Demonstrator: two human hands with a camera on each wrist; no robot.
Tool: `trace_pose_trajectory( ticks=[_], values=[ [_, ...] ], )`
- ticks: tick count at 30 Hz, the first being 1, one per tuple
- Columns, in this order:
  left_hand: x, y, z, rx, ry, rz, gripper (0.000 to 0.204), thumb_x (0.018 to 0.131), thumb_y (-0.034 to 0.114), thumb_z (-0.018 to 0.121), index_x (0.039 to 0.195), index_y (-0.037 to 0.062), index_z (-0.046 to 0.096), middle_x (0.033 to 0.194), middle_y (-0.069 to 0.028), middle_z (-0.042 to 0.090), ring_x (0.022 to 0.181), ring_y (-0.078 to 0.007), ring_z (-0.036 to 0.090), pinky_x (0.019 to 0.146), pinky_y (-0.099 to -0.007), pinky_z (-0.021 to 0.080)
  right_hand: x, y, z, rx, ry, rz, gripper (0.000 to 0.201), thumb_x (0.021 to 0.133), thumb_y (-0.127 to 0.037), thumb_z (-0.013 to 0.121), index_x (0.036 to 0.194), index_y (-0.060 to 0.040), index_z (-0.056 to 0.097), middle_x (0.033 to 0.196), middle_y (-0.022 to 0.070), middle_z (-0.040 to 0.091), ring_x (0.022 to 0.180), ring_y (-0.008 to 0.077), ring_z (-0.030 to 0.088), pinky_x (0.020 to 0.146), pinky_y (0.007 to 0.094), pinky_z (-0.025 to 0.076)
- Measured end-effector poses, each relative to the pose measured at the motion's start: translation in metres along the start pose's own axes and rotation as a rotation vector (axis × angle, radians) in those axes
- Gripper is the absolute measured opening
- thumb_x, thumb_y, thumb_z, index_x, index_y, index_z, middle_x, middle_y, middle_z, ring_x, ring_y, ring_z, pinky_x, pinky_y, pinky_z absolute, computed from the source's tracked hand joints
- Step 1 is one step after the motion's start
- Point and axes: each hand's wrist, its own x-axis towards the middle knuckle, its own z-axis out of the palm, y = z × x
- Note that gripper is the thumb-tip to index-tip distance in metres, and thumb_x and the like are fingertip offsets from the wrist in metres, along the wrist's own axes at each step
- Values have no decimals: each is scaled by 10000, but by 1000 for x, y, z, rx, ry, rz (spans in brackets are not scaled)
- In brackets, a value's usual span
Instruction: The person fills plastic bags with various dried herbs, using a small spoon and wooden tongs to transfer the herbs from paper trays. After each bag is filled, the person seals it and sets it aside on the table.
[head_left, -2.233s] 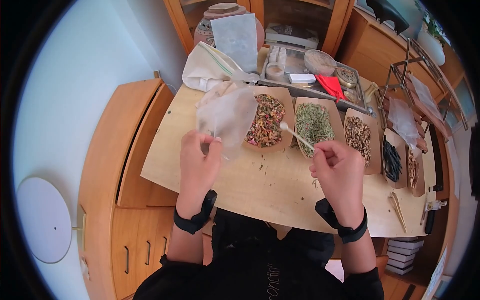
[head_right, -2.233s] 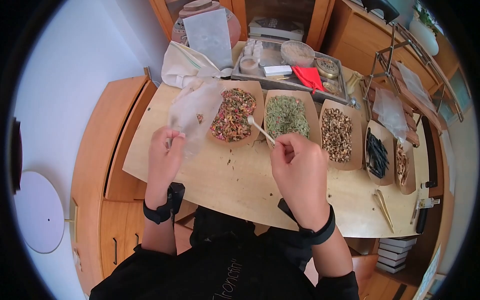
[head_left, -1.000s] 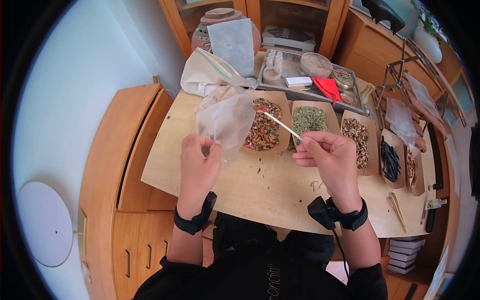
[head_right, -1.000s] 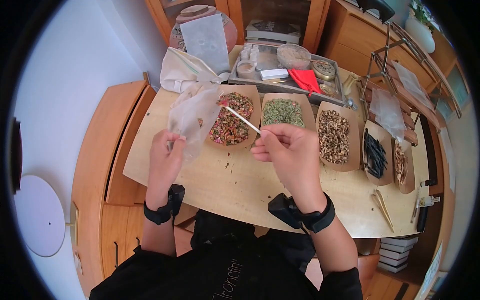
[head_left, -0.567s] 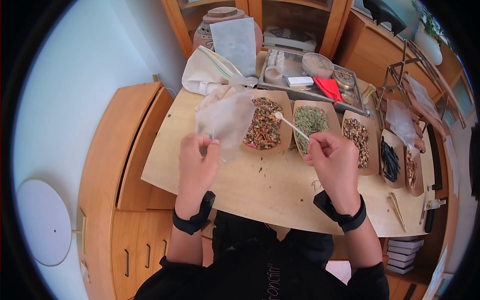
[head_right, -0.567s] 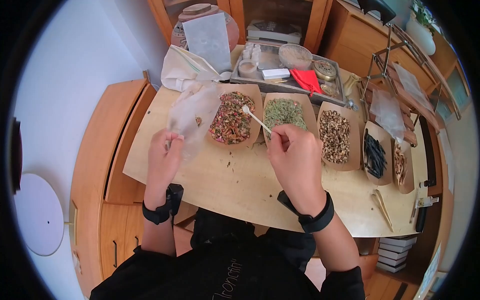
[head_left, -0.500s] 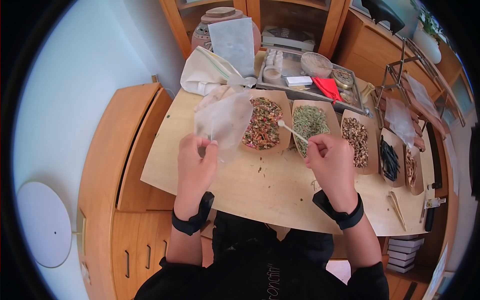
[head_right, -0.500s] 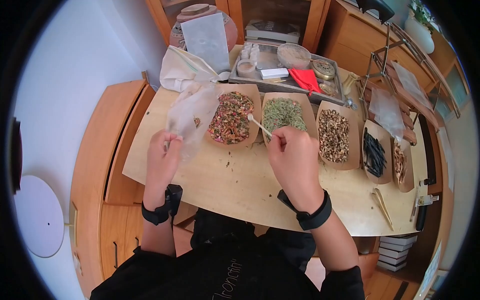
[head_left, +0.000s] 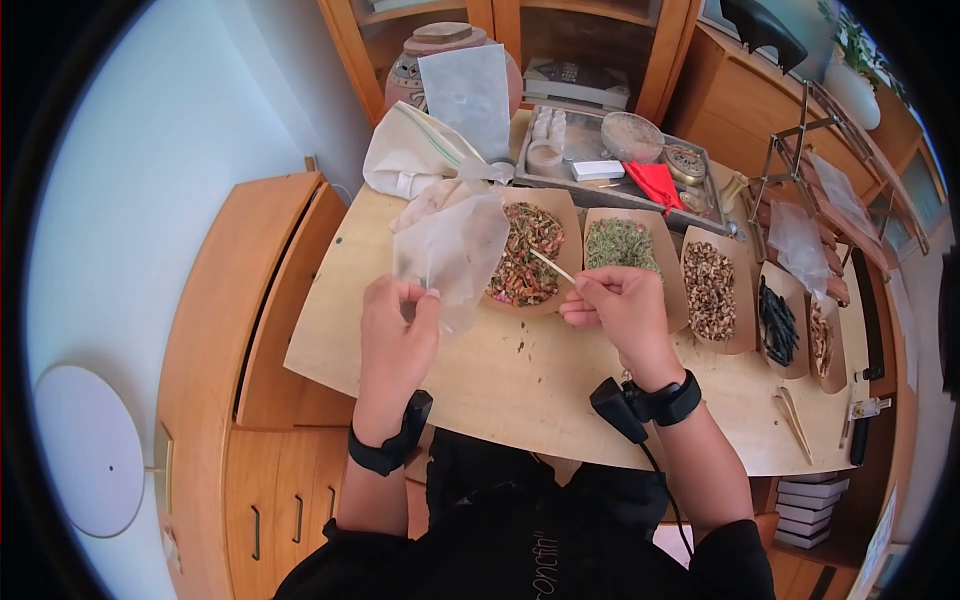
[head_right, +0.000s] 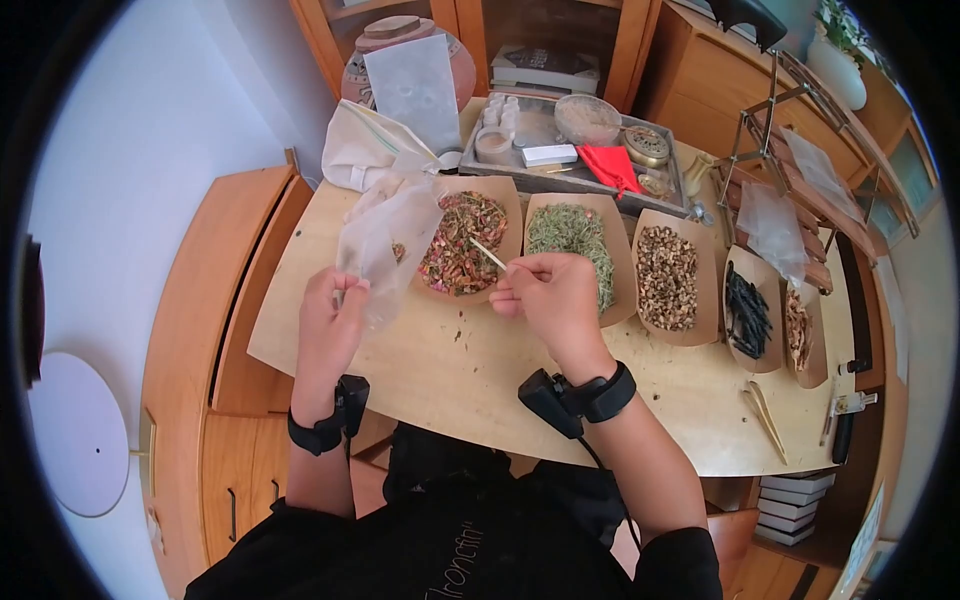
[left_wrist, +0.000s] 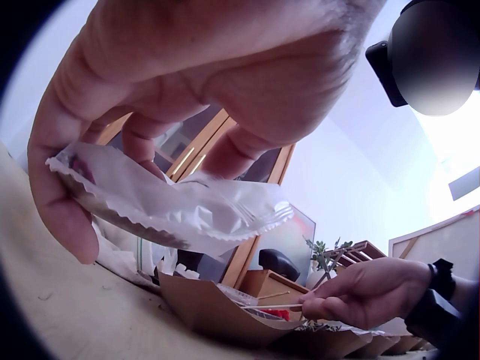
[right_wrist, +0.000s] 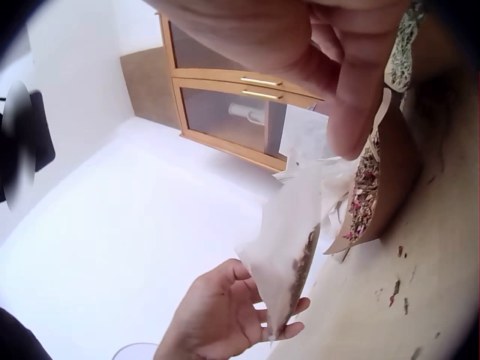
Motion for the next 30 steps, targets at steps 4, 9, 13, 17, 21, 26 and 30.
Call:
trace_pose_trajectory(
  ticks=[4,9,13,17,21,26,30],
  values=[
    [0,-2,0,-13,19,10,198,829,142,615,779,-44,569,894,-182,565,945,-324,537,832,-379,423,-3,-2,-3,126,21,39,161,926,-11,538,951,130,614,812,182,667,694,219,696,618,283,593],
    [0,0,-1,12,12,-8,199,830,145,615,779,-42,568,895,-186,561,939,-321,538,821,-376,427,-2,2,-9,100,25,35,160,928,-13,540,951,126,617,813,175,666,692,220,694,636,284,596],
    [0,-3,1,-6,4,-32,198,828,148,621,791,-41,571,905,-189,561,925,-314,544,808,-377,435,-6,1,-14,92,13,36,176,926,-53,577,998,102,617,837,154,668,712,198,689,667,273,587],
    [1,-1,1,26,20,-6,200,827,149,624,795,-41,571,915,-190,560,914,-311,546,805,-382,439,-18,-12,-18,112,40,10,178,925,-53,579,1009,98,620,825,142,669,706,195,688,659,270,586],
    [-2,3,1,59,8,27,207,829,150,623,806,-49,573,927,-193,556,944,-322,542,824,-382,439,-38,-37,-12,50,14,-102,167,919,-32,572,985,112,626,796,142,668,693,191,688,627,270,584],
    [-4,6,3,57,-2,51,210,829,150,622,816,-54,576,931,-197,553,971,-329,537,845,-386,434,-47,-40,9,-386,-44,-398,96,841,-12,614,890,50,669,658,128,654,599,179,671,548,300,513],
    [-3,1,2,37,7,31,207,828,153,623,819,-49,579,950,-208,561,978,-329,539,862,-386,428,-48,-41,7,-512,154,-667,84,803,-7,622,849,40,674,645,169,638,567,260,660,544,327,502]
  ],
)
